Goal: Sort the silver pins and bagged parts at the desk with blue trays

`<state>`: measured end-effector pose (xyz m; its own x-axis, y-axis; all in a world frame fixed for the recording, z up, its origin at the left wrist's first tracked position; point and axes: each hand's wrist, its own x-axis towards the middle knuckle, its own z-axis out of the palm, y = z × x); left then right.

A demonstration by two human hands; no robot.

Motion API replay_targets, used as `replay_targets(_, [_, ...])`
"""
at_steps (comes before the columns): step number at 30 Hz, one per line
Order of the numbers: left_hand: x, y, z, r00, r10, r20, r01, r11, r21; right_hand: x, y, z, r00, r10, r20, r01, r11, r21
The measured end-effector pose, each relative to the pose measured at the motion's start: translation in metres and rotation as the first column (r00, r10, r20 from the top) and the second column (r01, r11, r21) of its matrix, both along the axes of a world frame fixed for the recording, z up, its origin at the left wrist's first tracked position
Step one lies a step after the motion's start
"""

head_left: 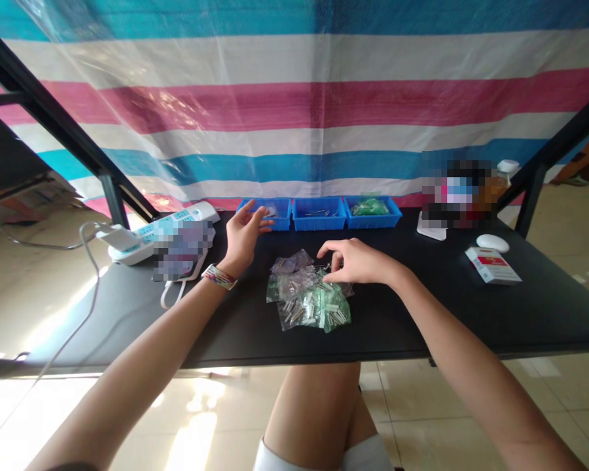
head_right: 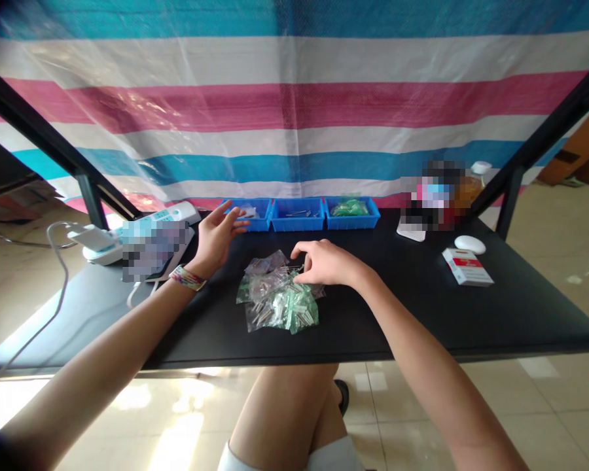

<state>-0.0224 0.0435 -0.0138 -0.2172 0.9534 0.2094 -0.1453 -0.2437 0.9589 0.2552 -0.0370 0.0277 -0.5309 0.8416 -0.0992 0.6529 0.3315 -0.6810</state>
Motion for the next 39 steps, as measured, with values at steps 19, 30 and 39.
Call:
replay_targets(19, [0.031, -0.055, 0.016, 0.643, -0.081, -0.762, 0.560, 0.728, 0.395, -0.002, 0.021, -0.011, 0.383, -0.459, -0.802, -0.040, 0.859, -0.510])
replay_targets(30, [0.032, -0.054, 0.012, 0.828, -0.207, -0.522, 0.371, 0.899, 0.232, -0.018, 0.014, -0.022, 0.408, -0.387, -0.827, -0.090, 0.884, -0.458])
replay_targets(39, [0.032, -0.056, 0.024, 0.725, -0.042, -0.688, 0.417, 0.821, 0.390, -0.021, 0.011, -0.018, 0.380, -0.416, -0.826, -0.155, 0.852, -0.500])
